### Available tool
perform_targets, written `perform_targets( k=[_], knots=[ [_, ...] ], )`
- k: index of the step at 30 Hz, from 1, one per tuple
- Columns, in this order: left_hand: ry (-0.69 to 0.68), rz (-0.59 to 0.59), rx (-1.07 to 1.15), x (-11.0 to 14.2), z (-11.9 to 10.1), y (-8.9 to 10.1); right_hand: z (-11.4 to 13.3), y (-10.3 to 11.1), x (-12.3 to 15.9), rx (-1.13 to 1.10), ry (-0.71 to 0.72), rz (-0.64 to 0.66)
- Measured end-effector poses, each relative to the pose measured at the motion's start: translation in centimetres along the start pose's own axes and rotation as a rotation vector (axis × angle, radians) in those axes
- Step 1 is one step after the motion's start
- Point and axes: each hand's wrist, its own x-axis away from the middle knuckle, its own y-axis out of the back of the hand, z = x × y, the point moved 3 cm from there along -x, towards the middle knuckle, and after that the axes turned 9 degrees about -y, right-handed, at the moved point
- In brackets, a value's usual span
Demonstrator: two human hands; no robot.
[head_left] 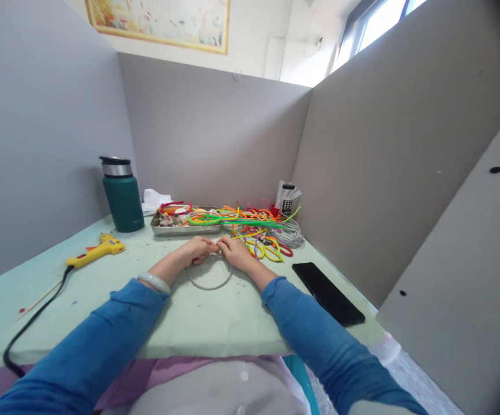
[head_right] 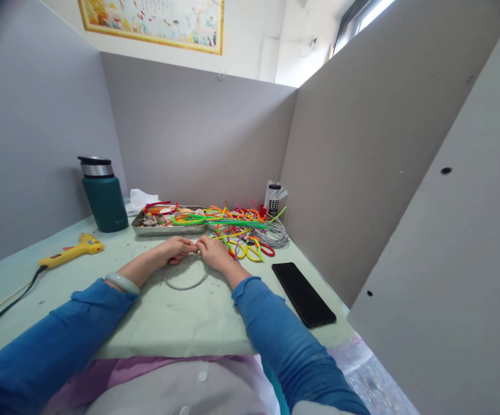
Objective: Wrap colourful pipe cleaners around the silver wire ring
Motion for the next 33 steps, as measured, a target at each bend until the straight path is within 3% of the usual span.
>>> perform_targets(
  k=[16,33],
  knots=[
    [-0.006,0.054,0.045,0.07,0.12,-0.04,0.06,-0.33,-0.03,-0.097,0.035,0.001],
    [-0.012,0.026,0.034,0.17,-0.1,-0.03,-0.38,-0.34,-0.42,-0.131,0.035,-0.015]
  ],
)
